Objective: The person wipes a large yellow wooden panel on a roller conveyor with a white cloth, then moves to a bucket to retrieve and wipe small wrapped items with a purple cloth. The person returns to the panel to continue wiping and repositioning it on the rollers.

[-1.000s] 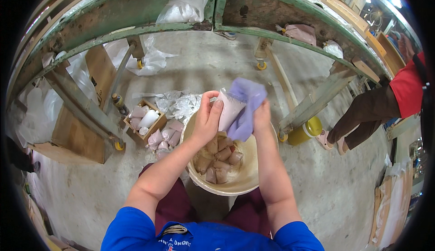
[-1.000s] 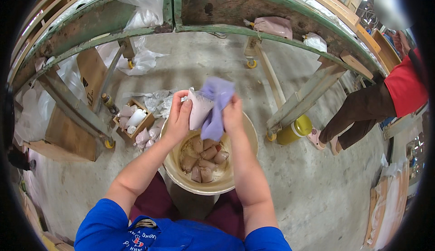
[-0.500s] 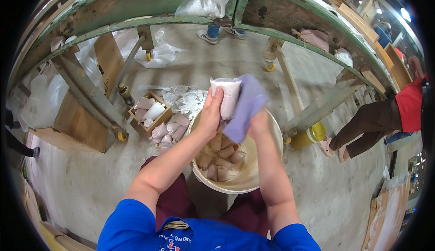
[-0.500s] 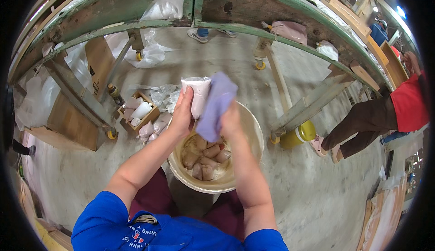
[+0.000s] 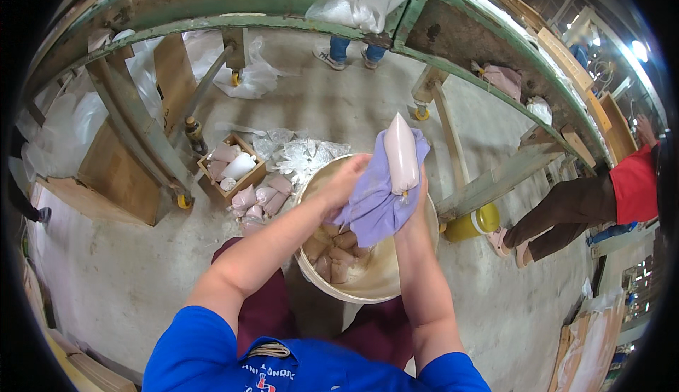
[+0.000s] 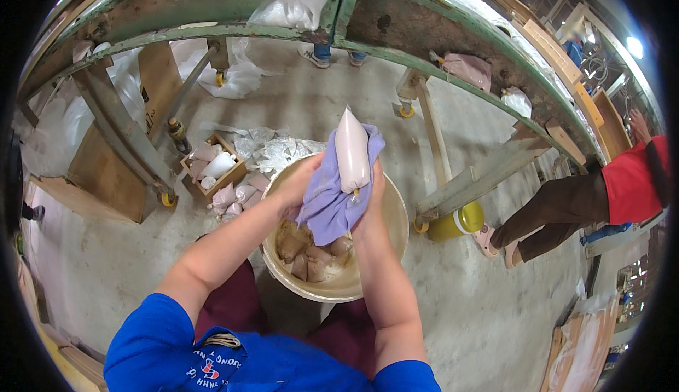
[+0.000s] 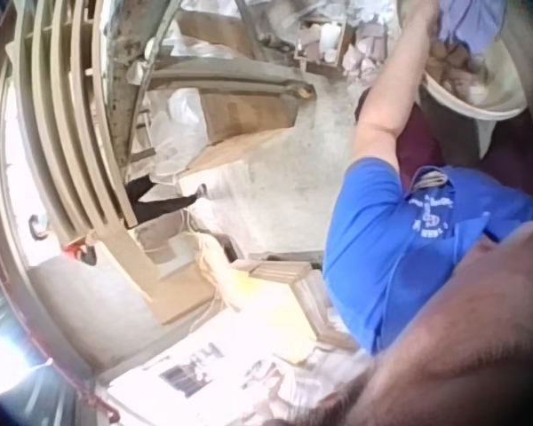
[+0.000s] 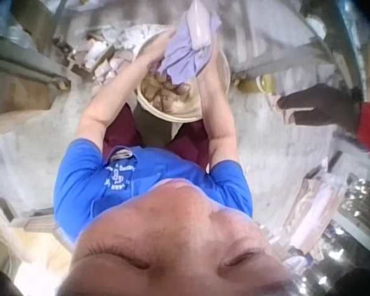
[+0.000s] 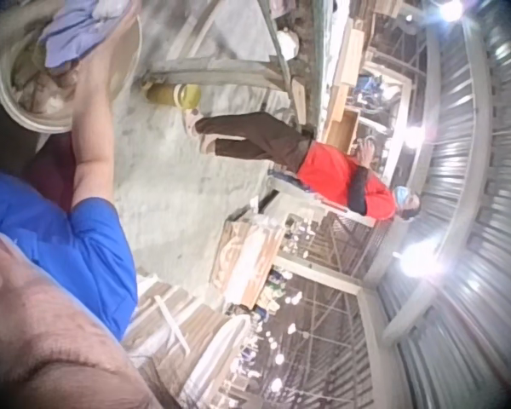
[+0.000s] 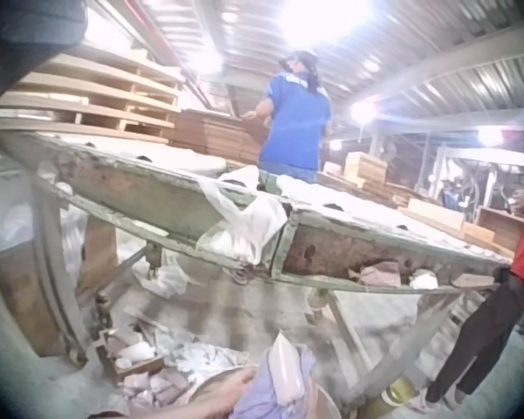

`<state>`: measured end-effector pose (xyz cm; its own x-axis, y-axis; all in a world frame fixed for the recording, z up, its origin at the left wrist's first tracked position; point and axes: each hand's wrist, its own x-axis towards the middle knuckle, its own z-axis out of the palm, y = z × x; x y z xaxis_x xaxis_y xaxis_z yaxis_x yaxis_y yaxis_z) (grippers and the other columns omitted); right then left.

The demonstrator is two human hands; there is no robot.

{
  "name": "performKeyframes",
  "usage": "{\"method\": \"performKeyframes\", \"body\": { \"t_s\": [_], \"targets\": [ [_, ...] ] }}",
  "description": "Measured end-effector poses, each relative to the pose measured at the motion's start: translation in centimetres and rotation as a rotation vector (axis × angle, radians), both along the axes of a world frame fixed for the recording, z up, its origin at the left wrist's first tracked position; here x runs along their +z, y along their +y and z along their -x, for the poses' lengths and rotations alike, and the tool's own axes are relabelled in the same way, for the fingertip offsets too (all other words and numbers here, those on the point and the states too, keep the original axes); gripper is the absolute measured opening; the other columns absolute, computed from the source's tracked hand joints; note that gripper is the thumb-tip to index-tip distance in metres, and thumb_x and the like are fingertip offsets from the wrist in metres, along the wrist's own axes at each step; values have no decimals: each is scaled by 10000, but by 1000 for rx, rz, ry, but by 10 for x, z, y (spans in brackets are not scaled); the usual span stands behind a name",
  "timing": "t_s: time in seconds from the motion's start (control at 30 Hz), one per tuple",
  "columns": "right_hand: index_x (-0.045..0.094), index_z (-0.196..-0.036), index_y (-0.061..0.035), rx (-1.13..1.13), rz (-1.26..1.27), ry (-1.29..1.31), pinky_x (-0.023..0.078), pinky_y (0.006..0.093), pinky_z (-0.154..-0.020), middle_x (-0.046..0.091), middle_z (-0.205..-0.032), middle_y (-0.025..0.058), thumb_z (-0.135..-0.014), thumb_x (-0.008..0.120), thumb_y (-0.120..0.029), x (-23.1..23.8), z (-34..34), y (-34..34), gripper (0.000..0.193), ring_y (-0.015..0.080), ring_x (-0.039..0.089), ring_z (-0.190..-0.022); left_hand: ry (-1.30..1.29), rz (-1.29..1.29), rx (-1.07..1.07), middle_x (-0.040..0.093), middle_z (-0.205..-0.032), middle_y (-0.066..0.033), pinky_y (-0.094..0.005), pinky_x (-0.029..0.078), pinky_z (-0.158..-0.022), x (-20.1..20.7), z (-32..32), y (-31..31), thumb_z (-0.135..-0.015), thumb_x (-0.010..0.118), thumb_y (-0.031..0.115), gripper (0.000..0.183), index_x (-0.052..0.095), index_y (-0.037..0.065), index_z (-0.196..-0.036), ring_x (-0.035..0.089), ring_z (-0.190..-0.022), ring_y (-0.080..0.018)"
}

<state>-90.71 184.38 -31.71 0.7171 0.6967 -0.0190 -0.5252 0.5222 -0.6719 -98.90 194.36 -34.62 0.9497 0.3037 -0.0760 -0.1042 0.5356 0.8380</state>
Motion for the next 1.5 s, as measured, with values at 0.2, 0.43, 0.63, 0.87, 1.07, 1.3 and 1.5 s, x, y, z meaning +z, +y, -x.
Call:
{"method": "performKeyframes", "body": {
  "t_s": [0.2,0.43,0.63,0.87,1.07,1.3,1.5],
  "targets": [
    [523,-1154,-13,-131,66,-193,520,316,-770,614,-1022,89,-950,444,-319,4,1,15,377,187,621,-903,-176,418,-112,523,-1231,-87,-324,454,-911,22,16,-21,-934,451,408,501,392,115,-1336,543,-1066,-168],
    [584,-1047,0,-509,791,-1502,428,372,-865,567,-1097,109,-863,555,-276,-5,5,22,333,271,527,-1009,-149,577,132,582,-1136,-59,-343,484,-873,26,8,-1,-950,322,501,522,487,87,-1221,592,-990,-188],
    [576,-979,12,-206,652,-1302,410,357,-887,515,-1153,127,-770,619,-220,24,4,12,315,263,504,-1042,-144,-227,574,564,-751,-25,-260,423,-610,9,-3,26,-949,467,373,353,553,31,-920,482,-697,-86],
    [530,-1093,28,48,476,-890,461,253,-756,606,-995,104,-768,716,-146,17,19,22,414,119,569,-856,-7,-510,690,544,-658,-17,-299,411,-594,2,1,40,-946,406,460,476,527,34,-771,449,-626,-125],
    [518,-1064,25,-151,277,-550,524,321,-697,607,-955,114,-845,640,-164,-9,-13,19,314,185,618,-821,-138,515,506,622,-927,-105,-334,474,-807,10,-2,61,-958,288,462,518,566,25,-983,595,-823,-226],
    [469,-1069,17,-471,195,-484,558,334,-691,570,-1023,153,-877,594,-156,-5,-23,18,287,211,610,-857,-540,599,-155,521,-1223,-138,-380,411,-973,15,5,67,-953,397,314,432,439,36,-1280,502,-1127,-249],
    [523,-1071,-16,-549,348,-911,461,296,-809,580,-1030,110,-818,676,-149,-14,22,28,324,188,565,-922,-378,100,282,493,-1214,-49,-290,409,-938,9,-3,9,-939,499,173,392,387,99,-1308,479,-1096,-146]
  ]
}}
